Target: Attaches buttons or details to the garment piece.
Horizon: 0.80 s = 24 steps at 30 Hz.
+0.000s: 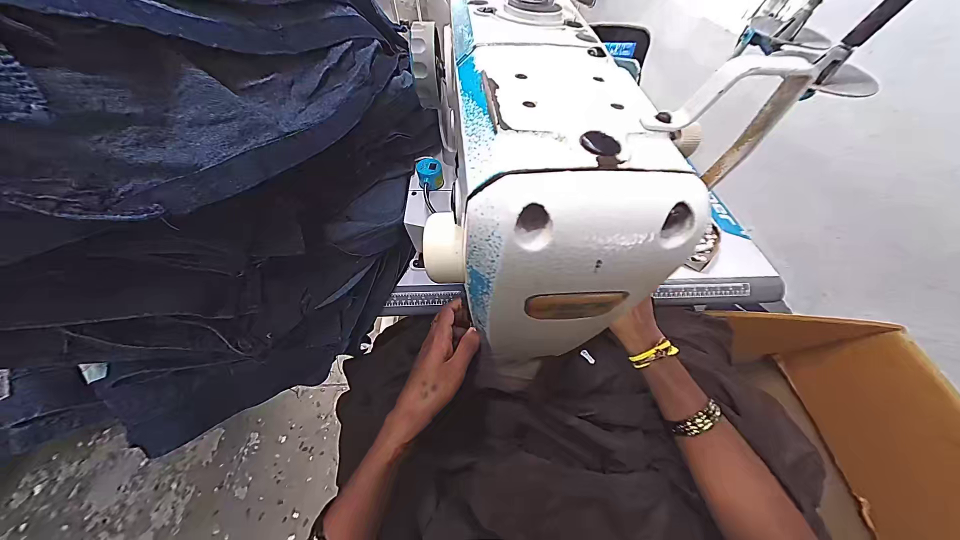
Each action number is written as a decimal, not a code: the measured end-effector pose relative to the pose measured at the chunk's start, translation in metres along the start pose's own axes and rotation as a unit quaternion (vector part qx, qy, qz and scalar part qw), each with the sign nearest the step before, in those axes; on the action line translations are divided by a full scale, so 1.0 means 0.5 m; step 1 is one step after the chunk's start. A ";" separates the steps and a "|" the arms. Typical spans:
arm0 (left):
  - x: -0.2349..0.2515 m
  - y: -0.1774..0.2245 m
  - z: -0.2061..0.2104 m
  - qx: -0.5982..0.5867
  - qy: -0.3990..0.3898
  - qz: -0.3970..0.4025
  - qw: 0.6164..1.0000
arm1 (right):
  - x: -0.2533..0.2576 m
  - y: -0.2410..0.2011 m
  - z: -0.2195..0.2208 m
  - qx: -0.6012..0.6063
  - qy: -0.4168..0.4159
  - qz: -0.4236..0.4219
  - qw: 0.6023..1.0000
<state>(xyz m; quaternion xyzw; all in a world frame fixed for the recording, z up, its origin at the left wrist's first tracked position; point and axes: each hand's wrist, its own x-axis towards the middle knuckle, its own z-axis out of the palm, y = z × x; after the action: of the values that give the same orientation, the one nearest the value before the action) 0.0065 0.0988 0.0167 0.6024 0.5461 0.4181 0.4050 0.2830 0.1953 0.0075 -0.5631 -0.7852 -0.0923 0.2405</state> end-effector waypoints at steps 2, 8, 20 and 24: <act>0.001 -0.007 0.009 -0.011 0.009 0.000 1.000 | -0.010 0.010 0.007 0.033 0.046 -0.021 0.998; 0.001 -0.005 0.020 -0.066 0.035 -0.009 0.997 | -0.020 0.025 -0.030 0.192 0.098 0.078 0.973; -0.052 0.028 -0.004 0.118 -0.019 0.172 0.978 | -0.063 -0.137 -0.088 0.113 0.180 -0.270 0.939; -0.072 0.030 -0.006 0.110 -0.021 0.161 0.981 | -0.045 -0.179 -0.085 0.103 0.150 -0.315 0.932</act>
<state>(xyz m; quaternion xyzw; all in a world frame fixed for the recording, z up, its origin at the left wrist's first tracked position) 0.0066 0.0617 0.0295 0.7320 0.4757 0.4029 0.2748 0.2169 0.1274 0.0446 -0.2388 -0.8822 -0.1650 0.3708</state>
